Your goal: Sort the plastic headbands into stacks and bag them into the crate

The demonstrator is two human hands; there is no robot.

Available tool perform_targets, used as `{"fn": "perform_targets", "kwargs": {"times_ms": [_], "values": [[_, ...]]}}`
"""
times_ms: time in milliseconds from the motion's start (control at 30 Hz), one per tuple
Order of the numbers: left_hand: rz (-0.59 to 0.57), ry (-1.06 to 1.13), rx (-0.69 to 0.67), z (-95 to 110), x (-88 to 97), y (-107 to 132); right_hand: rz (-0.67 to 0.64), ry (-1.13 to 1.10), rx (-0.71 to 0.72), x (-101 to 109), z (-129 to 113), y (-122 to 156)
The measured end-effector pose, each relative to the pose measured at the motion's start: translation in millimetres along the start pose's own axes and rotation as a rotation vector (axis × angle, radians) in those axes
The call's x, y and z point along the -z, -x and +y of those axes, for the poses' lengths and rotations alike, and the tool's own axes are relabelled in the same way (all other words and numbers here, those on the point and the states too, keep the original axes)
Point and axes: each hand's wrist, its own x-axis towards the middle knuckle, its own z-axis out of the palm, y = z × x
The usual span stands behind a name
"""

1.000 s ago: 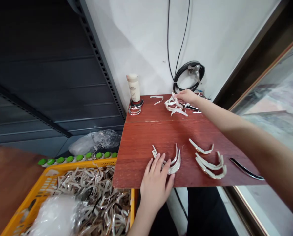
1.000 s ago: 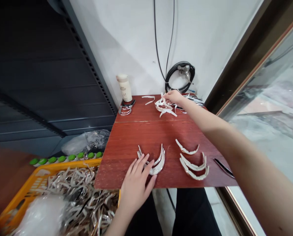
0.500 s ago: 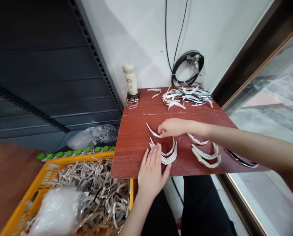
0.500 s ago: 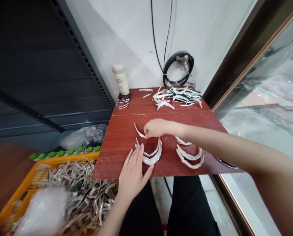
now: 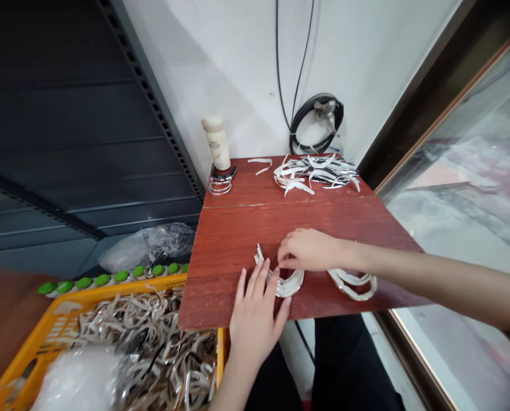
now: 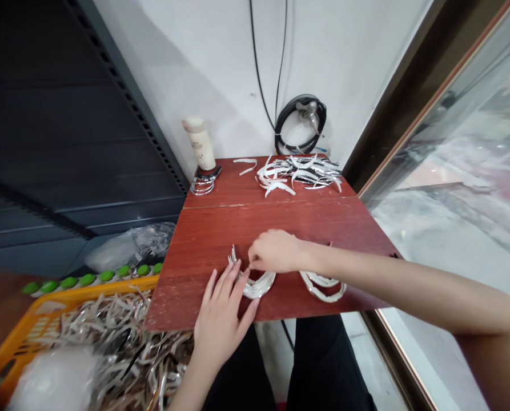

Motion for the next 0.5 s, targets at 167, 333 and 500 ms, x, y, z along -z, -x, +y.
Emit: {"fn": "perform_targets", "kwargs": {"times_ms": [167,333,500], "values": [[0.048,-0.007,-0.052,-1,1.4,-2,0.367,0.021,-0.436,22,90,-43],[0.059,-0.021,-0.076,-2,2.3,-3,0.523,0.002,-0.638,31,169,-90],[0.061,-0.041,-0.075,-3,2.6,-4,0.458,-0.008,-0.66,27,191,-116]]}}
